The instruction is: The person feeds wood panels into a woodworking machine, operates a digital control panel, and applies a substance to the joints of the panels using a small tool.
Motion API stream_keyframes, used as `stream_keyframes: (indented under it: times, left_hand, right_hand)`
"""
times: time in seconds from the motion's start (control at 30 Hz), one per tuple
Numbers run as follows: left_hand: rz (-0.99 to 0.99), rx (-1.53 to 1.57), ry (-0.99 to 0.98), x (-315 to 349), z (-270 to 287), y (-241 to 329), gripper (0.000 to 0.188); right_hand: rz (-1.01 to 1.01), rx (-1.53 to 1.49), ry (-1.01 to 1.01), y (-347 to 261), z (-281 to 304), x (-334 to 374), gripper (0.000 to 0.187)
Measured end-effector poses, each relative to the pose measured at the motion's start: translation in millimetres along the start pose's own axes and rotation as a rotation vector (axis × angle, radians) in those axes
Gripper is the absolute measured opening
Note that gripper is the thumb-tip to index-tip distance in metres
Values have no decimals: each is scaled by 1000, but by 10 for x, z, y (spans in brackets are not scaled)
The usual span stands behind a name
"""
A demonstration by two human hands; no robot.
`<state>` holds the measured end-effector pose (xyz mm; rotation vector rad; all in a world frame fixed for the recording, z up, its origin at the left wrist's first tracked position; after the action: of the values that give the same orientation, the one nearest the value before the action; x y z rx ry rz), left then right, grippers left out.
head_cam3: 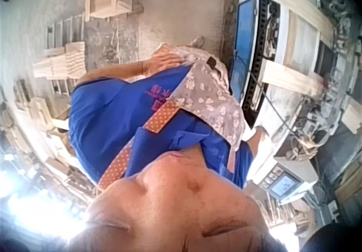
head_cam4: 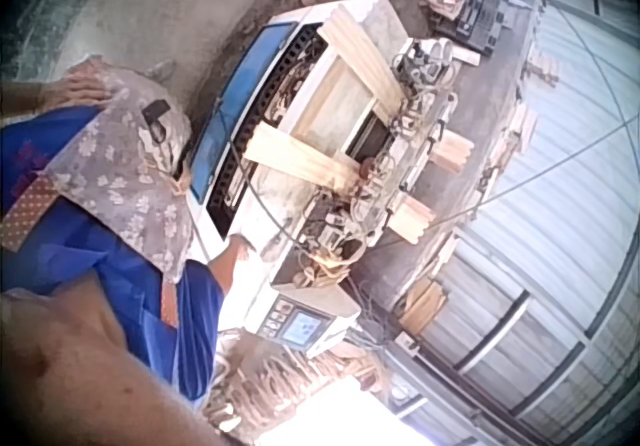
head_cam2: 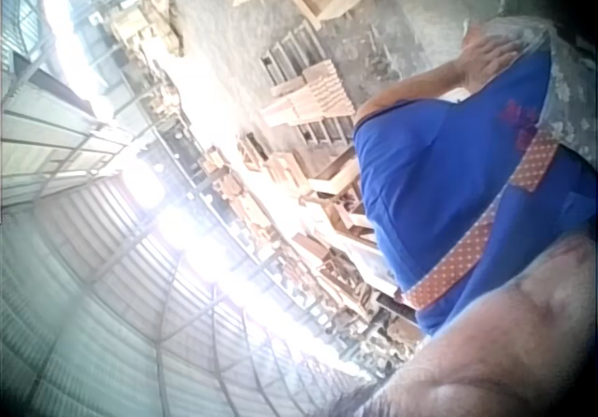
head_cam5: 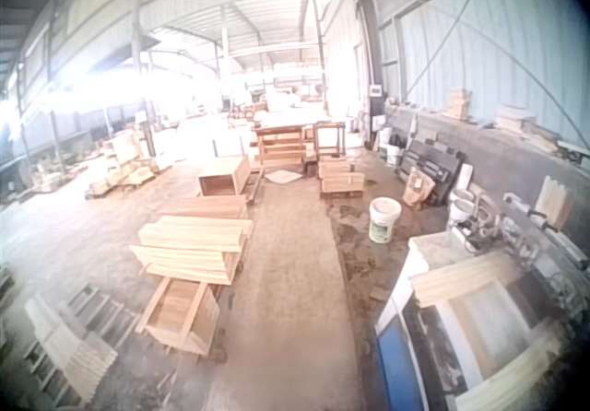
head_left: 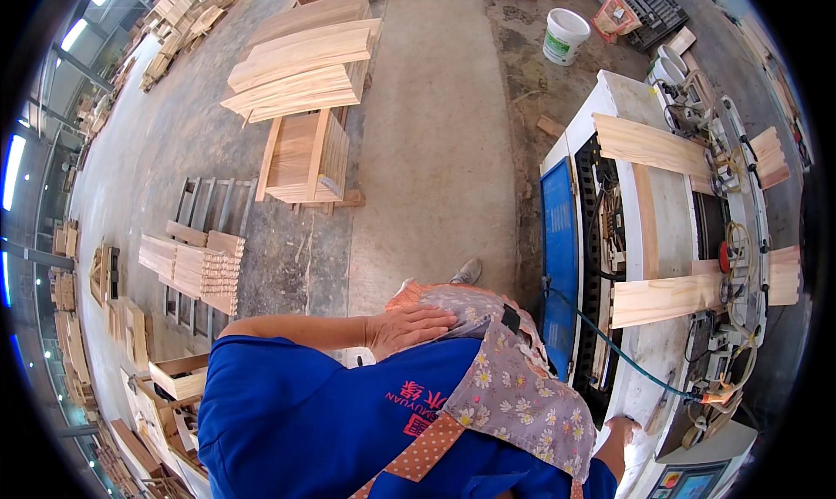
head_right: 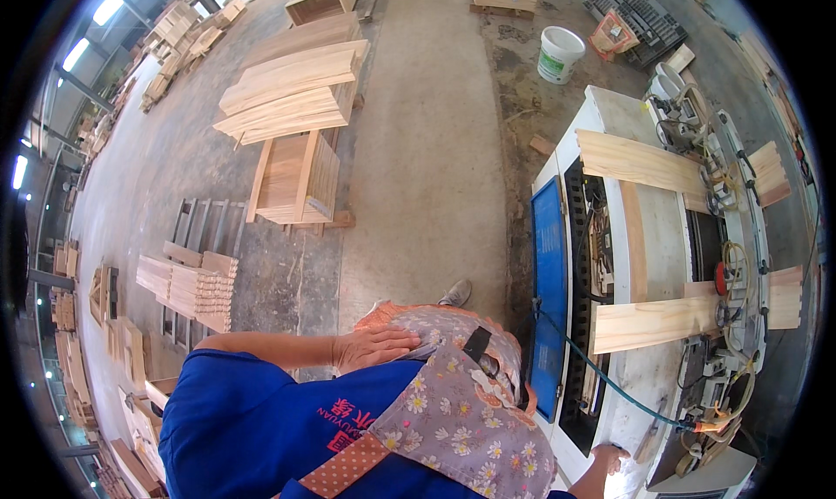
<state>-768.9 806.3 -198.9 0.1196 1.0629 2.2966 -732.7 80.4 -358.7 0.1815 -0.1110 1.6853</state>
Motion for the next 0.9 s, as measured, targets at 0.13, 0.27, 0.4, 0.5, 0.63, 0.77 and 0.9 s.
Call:
stream_keyframes:
  times: [0.13,0.27,0.4,0.5,0.63,0.77,0.9]
  left_hand:
    - [-35,34,13,-9,40,-42,56]
    - [-21,3,-9,-10,-6,-51,56]
    - [-12,10,-2,6,10,-33,56]
    - [-24,17,-4,-3,19,-50,56]
    - [-24,37,1,-5,25,-39,56]
    - [-20,22,1,-5,19,-39,55]
    - [-11,-1,11,10,-2,-18,55]
  right_hand:
    - [-49,-47,82,222,82,-286,97]
    - [54,316,-95,85,93,70,98]
    - [162,519,-162,-133,528,624,99]
    - [168,522,-159,-94,565,622,102]
    - [187,582,-179,-139,583,681,108]
    - [175,455,-132,-114,546,612,117]
    - [213,564,-179,-193,595,731,113]
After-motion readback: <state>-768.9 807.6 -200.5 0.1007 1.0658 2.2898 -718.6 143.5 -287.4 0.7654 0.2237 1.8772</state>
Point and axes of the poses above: each hand's wrist, its own x-axis away from the middle knuckle, its own z-axis out of the back of the hand, y = z × x, the point moved 3 cm from there along -x, towards the middle knuckle, and after that the axes turned 13 degrees about z, right-handed, at the moved point
